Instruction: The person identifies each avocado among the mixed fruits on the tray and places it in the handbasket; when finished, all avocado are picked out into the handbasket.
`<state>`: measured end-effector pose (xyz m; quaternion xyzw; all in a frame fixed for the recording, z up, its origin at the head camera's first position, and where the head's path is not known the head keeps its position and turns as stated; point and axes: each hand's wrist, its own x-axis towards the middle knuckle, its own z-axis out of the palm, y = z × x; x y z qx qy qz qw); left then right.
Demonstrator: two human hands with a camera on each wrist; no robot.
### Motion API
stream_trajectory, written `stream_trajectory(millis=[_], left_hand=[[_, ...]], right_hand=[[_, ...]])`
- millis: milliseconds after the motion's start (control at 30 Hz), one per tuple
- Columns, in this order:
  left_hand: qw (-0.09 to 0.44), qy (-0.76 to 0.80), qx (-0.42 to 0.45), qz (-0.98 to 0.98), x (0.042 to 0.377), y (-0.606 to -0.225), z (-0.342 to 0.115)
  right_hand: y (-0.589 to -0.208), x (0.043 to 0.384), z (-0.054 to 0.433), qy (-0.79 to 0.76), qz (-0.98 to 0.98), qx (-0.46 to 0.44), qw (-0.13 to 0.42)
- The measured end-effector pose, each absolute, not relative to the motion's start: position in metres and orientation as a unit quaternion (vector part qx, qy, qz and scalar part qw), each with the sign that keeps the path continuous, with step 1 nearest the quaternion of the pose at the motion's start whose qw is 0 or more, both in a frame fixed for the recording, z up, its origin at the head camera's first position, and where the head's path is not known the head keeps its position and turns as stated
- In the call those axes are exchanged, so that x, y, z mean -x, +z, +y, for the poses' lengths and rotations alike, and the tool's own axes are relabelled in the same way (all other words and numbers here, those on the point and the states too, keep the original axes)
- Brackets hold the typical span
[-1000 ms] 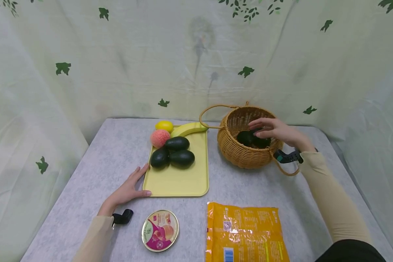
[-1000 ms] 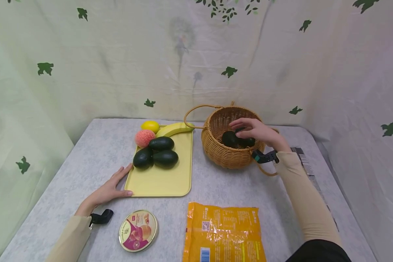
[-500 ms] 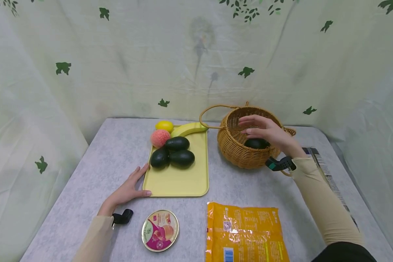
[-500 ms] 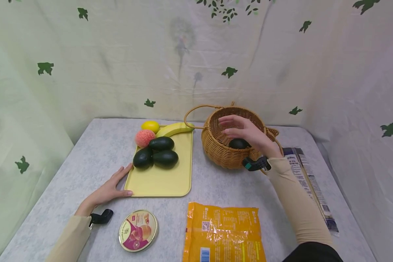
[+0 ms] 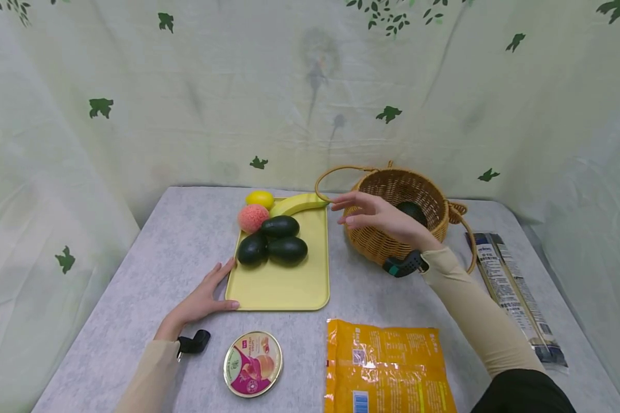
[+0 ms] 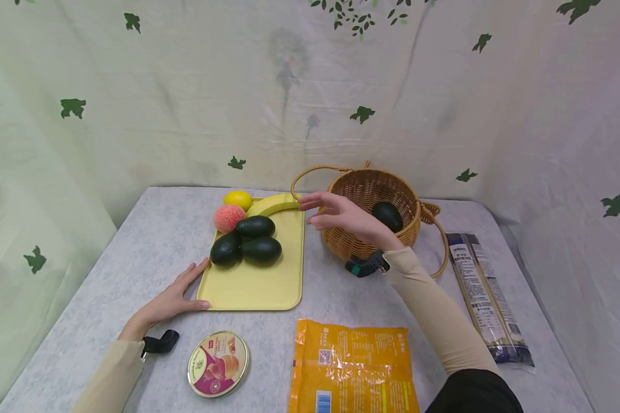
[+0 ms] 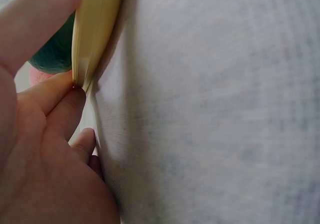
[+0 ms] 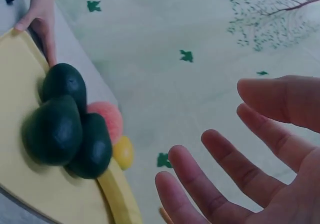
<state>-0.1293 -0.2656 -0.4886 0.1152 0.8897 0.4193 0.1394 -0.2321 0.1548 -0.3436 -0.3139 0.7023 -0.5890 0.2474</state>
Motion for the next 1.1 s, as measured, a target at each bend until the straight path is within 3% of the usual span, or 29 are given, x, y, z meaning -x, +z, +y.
stream_trajectory(millis=[700,900,1100], left_hand=[[0.135,0.42,-0.123,0.889,0.13,-0.491,-0.267],[0.132,0.416,-0.125,0.891,0.13,-0.493,-0.268],[0.132,0.415,-0.126,0.891,0.13,-0.493,-0.269]], right_hand=[[-0.403,0.256,0.084,-0.506,0.712,0.387,0.293],[-0.414,0.262,0.069,-0.451,0.721,0.413,0.326],[-0.417,0.262,0.054,-0.388,0.735,0.452,0.323]])
